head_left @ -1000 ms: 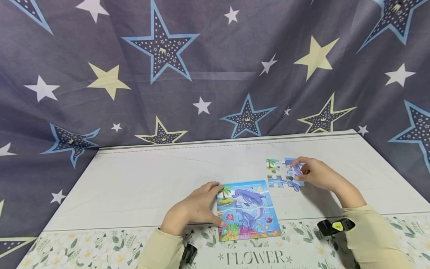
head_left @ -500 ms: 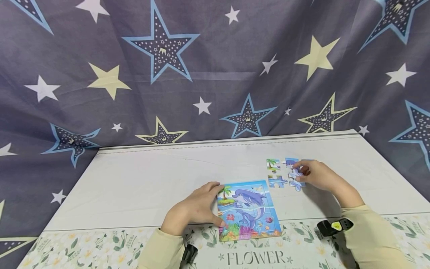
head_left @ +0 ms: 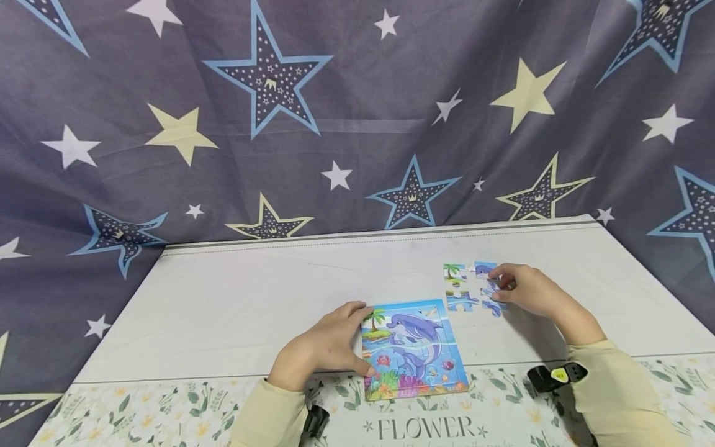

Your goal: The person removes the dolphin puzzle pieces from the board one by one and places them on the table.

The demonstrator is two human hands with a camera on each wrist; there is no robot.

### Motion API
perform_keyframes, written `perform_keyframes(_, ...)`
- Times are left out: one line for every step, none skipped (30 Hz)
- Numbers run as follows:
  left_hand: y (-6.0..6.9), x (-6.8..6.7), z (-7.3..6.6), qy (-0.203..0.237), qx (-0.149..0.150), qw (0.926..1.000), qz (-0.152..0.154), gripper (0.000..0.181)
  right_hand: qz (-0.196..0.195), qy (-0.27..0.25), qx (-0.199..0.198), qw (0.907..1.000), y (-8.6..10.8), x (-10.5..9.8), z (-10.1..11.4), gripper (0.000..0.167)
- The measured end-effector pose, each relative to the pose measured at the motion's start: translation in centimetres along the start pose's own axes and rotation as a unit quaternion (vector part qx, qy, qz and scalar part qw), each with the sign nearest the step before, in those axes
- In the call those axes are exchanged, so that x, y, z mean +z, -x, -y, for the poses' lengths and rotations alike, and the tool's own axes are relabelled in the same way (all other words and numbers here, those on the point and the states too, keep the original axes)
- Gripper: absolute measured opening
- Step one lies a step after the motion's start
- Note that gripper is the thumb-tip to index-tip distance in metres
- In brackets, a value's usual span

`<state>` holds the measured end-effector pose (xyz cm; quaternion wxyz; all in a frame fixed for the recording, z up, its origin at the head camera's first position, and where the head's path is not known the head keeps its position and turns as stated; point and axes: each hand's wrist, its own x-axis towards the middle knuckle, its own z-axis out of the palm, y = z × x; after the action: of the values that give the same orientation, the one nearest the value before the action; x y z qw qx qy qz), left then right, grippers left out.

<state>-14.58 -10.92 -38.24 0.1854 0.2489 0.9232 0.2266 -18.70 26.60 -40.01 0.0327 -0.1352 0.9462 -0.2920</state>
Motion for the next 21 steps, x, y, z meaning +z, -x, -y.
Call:
perform_keyframes(0.0,0.0,0.0,0.0,0.0,1.0,0.0,0.106,-0.002,0.0,-0.001,1.0,0.0,0.0,0.0,0.034)
perform_keyframes(0.0,0.0,0.0,0.001,0.0,1.0,0.0,0.106,-0.005,0.001,-0.001,1.0,0.0,0.0,0.1,0.033)
perform_keyframes(0.0,0.0,0.1,0.001,0.001,1.0,0.0,0.106,-0.009,0.0,-0.002,1.0,0.0,0.0,0.1,0.033)
perform_keyframes(0.0,0.0,0.1,0.002,0.0,1.0,0.0,0.106,-0.012,-0.001,-0.003,0.9999,0.0,0.0,0.2,0.032)
perform_keyframes(0.0,0.0,0.1,0.003,0.0,1.0,0.0,0.106,-0.015,-0.003,-0.004,0.9999,-0.1,0.0,0.3,0.031)
perform_keyframes(0.0,0.0,0.1,0.004,0.0,1.0,-0.001,0.106,-0.018,-0.006,-0.003,0.9998,-0.1,0.0,0.4,0.03)
perform_keyframes(0.0,0.0,0.1,0.004,0.0,1.0,-0.001,0.106,-0.022,-0.009,-0.005,0.9997,-0.1,0.0,0.5,0.03)
perform_keyframes(0.0,0.0,0.0,0.004,0.0,1.0,-0.001,0.106,-0.024,-0.014,-0.005,0.9996,-0.1,0.1,0.6,0.029)
perform_keyframes(0.0,0.0,0.0,0.004,0.0,1.0,-0.001,0.106,-0.025,-0.02,-0.005,0.9995,-0.2,0.1,0.8,0.029)
perform_keyframes(0.0,0.0,0.0,0.004,0.0,1.0,-0.001,0.106,-0.026,-0.027,-0.006,0.9993,-0.2,0.1,0.9,0.028)
perform_keyframes(0.0,0.0,0.0,0.004,0.0,1.0,0.0,0.106,-0.027,-0.033,-0.007,0.9991,-0.2,0.1,1.0,0.028)
perform_keyframes(0.0,0.0,0.0,0.004,0.0,1.0,0.0,0.105,-0.028,-0.039,-0.009,0.9988,-0.2,0.1,1.1,0.028)
perform_keyframes(0.0,0.0,0.0,0.004,0.0,1.0,0.001,0.105,-0.028,-0.044,-0.012,0.9986,-0.3,0.1,1.3,0.028)
perform_keyframes(-0.1,0.0,0.0,0.004,0.0,1.0,0.002,0.105,-0.028,-0.049,-0.014,0.9983,-0.3,0.1,1.4,0.029)
perform_keyframes(-0.1,0.0,0.0,0.003,0.0,1.0,0.002,0.105,-0.027,-0.054,-0.018,0.998,-0.3,0.1,1.6,0.029)
perform_keyframes(-0.1,0.0,0.0,0.004,-0.001,1.0,0.002,0.105,-0.027,-0.058,-0.022,0.9977,-0.3,0.1,1.7,0.029)
perform_keyframes(-0.1,0.0,0.0,0.004,-0.001,1.0,0.002,0.105,-0.027,-0.061,-0.026,0.9974,-0.3,0.1,1.9,0.03)
perform_keyframes(-0.1,0.0,0.0,0.005,-0.001,1.0,0.002,0.105,-0.027,-0.065,-0.029,0.9971,-0.3,0.2,2.1,0.03)
perform_keyframes(-0.1,-0.1,0.0,0.006,-0.001,1.0,0.002,0.105,-0.026,-0.068,-0.033,0.9968,-0.3,0.2,2.2,0.03)
perform_keyframes(-0.1,-0.1,0.1,0.006,-0.001,1.0,0.002,0.105,-0.024,-0.072,-0.037,0.9965,-0.4,0.2,2.4,0.031)
perform_keyframes(-0.1,-0.1,0.1,0.006,-0.001,1.0,0.002,0.105,-0.02,-0.076,-0.041,0.9961,-0.4,0.2,2.6,0.031)
